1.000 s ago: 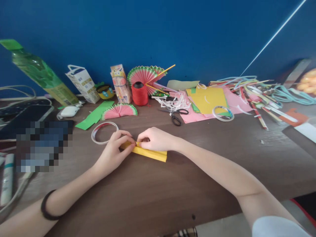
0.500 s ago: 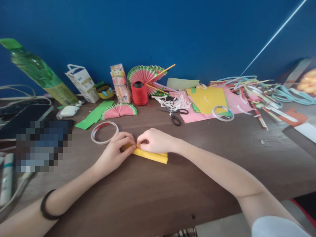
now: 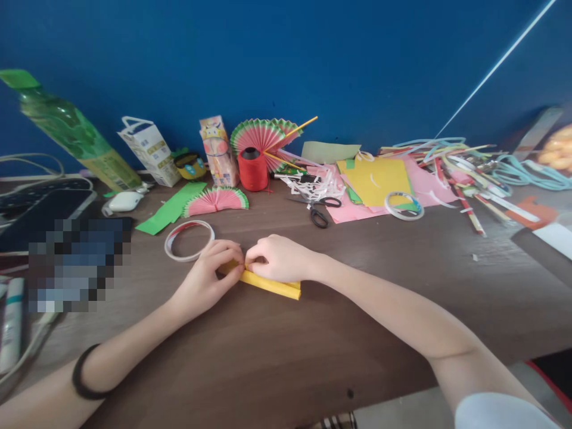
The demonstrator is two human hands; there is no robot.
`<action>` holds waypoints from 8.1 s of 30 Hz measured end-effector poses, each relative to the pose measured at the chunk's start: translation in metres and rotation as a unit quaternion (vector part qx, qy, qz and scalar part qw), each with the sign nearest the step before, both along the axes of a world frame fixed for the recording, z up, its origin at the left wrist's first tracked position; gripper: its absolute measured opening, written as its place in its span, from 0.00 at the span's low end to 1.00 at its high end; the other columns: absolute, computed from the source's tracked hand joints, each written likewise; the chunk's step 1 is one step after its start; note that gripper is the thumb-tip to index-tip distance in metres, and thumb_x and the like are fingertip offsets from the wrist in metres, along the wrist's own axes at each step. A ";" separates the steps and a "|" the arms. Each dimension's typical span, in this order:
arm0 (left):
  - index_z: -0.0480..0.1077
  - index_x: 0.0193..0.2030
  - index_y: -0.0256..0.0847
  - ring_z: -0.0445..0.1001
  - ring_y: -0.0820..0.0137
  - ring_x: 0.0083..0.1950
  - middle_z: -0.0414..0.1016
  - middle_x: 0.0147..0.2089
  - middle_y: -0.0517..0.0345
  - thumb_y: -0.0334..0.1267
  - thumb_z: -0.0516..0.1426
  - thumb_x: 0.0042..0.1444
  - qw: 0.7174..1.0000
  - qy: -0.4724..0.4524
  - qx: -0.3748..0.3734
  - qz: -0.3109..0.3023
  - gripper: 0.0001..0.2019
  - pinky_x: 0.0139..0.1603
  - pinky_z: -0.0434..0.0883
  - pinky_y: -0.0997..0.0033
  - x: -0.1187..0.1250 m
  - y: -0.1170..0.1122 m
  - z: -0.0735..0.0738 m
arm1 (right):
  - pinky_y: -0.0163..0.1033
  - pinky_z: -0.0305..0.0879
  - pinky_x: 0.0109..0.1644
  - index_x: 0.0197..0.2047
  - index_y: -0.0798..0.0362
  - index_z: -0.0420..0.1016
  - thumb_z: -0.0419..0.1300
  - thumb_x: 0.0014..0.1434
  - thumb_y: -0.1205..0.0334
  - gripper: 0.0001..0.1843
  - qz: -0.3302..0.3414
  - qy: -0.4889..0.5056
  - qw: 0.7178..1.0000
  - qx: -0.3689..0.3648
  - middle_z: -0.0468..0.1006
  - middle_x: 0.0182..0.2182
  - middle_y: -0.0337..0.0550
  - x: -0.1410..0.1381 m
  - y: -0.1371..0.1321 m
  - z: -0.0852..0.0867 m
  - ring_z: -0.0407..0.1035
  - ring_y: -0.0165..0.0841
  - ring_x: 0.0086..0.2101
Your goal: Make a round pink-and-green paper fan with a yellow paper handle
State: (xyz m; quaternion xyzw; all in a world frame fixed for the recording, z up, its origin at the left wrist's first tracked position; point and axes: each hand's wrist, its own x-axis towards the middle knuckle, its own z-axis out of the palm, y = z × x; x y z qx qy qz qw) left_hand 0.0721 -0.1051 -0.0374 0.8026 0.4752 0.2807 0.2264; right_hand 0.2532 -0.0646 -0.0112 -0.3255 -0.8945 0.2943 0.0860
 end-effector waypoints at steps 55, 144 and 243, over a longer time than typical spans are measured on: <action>0.63 0.30 0.42 0.70 0.68 0.44 0.72 0.38 0.58 0.38 0.51 0.57 0.977 -0.198 -0.027 0.075 0.06 0.49 0.65 0.67 -0.006 0.002 -0.001 | 0.39 0.61 0.52 0.57 0.49 0.66 0.49 0.60 0.71 0.22 0.017 0.144 0.988 0.055 0.76 0.46 0.43 0.006 0.007 0.001 0.67 0.31 0.45; 0.68 0.31 0.39 0.67 0.67 0.34 0.72 0.32 0.55 0.34 0.49 0.60 0.945 0.226 0.232 0.050 0.10 0.38 0.66 0.67 -0.012 0.009 -0.012 | 0.37 0.58 0.41 0.35 0.55 0.67 0.56 0.55 0.72 0.04 -0.061 -0.068 0.992 0.086 0.70 0.35 0.44 0.020 0.019 -0.007 0.65 0.34 0.38; 0.61 0.28 0.41 0.65 0.67 0.36 0.68 0.32 0.58 0.35 0.53 0.56 0.979 0.148 0.138 0.003 0.07 0.36 0.66 0.68 -0.011 0.009 -0.009 | 0.34 0.62 0.36 0.27 0.56 0.69 0.60 0.51 0.70 0.03 -0.035 -0.022 0.996 -0.077 0.65 0.37 0.40 0.038 0.043 -0.003 0.63 0.25 0.29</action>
